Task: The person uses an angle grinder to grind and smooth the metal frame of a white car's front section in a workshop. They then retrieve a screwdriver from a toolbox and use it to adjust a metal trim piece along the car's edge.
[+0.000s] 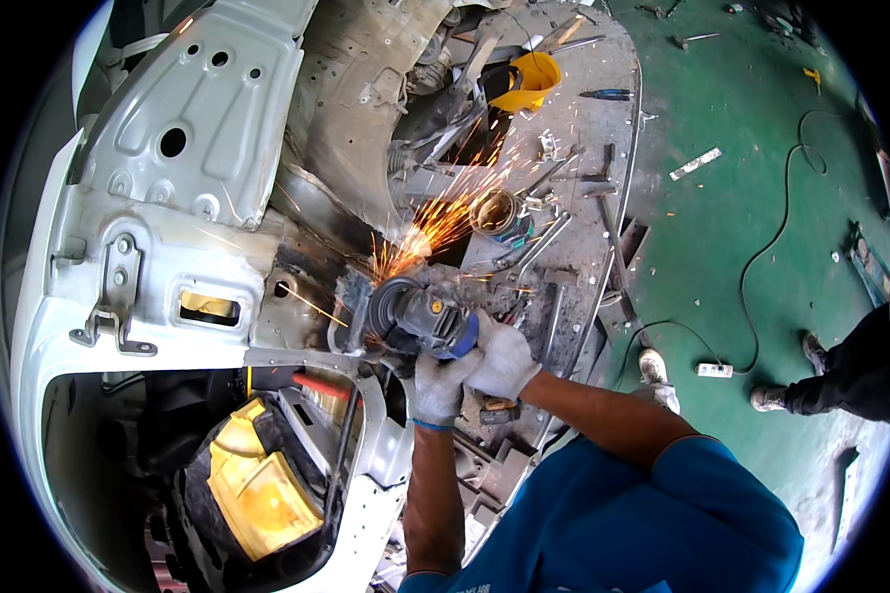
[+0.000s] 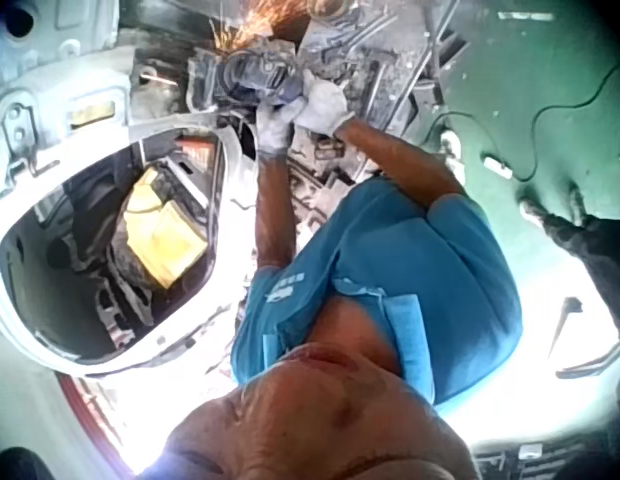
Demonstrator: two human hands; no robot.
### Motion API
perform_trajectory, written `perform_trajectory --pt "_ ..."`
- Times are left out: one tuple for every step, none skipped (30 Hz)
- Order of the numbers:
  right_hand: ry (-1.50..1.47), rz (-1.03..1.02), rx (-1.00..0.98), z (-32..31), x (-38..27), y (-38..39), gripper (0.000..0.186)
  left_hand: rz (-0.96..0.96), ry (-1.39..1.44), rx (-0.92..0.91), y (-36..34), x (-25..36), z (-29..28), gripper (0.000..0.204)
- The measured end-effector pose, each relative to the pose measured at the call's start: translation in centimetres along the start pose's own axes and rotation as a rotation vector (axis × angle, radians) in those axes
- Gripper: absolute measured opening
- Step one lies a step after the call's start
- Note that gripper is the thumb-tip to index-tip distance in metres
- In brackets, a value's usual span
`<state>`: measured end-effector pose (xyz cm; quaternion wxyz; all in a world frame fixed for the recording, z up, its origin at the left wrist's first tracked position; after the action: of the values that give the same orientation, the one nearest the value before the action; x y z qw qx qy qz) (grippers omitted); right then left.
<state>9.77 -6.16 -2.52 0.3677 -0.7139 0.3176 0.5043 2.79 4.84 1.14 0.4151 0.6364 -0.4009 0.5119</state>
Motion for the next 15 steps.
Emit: perform_trajectory --pt "-0.04 -0.004 0.018 0.1 0.4 0.0 0.056 -0.015 -0.001 0.005 -0.2 -0.5 0.0 0.053" --pt "-0.084 -0.007 0.038 0.0 0.6 0.0 0.055 -0.032 -0.005 0.011 -0.3 -0.9 0.1 0.052" --pt "-0.094 0.129 -0.071 -0.5 0.8 0.3 0.058 -0.041 0.031 0.063 -0.2 -1.1 0.7 0.051" --pt "-0.145 0.089 -0.044 -0.2 1.6 0.5 0.058 -0.044 0.001 0.068 0.0 -1.3 1.1 0.052" --pt "-0.193 0.052 -0.016 -0.2 2.1 0.5 0.059 -0.049 -0.026 0.069 -0.1 -1.4 1.8 0.054" --pt "-0.232 0.055 -0.019 -0.2 2.8 0.7 0.06 -0.053 -0.053 0.071 -0.1 -1.2 2.4 0.055" --pt "-0.274 0.058 -0.019 -0.2 3.5 0.9 0.061 -0.057 -0.034 0.062 0.1 -0.8 3.2 0.055" --pt "-0.289 0.066 -0.029 -0.1 3.8 0.8 0.061 -0.07 -0.021 0.071 0.0 -0.7 3.6 0.056" --pt "-0.305 0.075 -0.04 0.0 4.1 0.8 0.06 -0.082 -0.007 0.081 -0.1 -0.7 4.0 0.056" --pt "-0.32 0.084 -0.05 0.2 4.4 0.7 0.06 -0.095 0.006 0.091 -0.2 -0.7 4.1 0.056" --pt "-0.295 0.096 -0.075 0.0 4.0 0.6 0.06 -0.098 -0.02 0.101 -0.2 -0.8 3.7 0.056" --pt "-0.27 0.108 -0.1 -0.3 3.4 0.6 0.06 -0.102 -0.046 0.112 -0.1 -1.0 3.2 0.056" --pt "-0.245 0.119 -0.126 -0.4 3.1 0.5 0.06 -0.106 -0.071 0.124 0.0 -1.1 2.8 0.057" --pt "-0.256 0.087 -0.135 -0.1 3.2 0.2 0.059 -0.1 -0.075 0.13 -0.1 -0.9 2.7 0.056" --pt "-0.266 0.055 -0.145 0.6 3.7 -0.1 0.059 -0.094 -0.079 0.137 -0.2 -0.7 2.6 0.055"
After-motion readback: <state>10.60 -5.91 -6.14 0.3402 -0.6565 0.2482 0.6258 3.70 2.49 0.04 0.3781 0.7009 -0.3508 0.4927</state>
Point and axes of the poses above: each hand's wrist, its own y-axis away from the middle knuckle, its own z-axis out of the palm, x = y × z, the point moved 4 cm from there along -y, towards the middle knuckle, and after that the axes turned 5 degrees about -x, right-handed, at the moved point
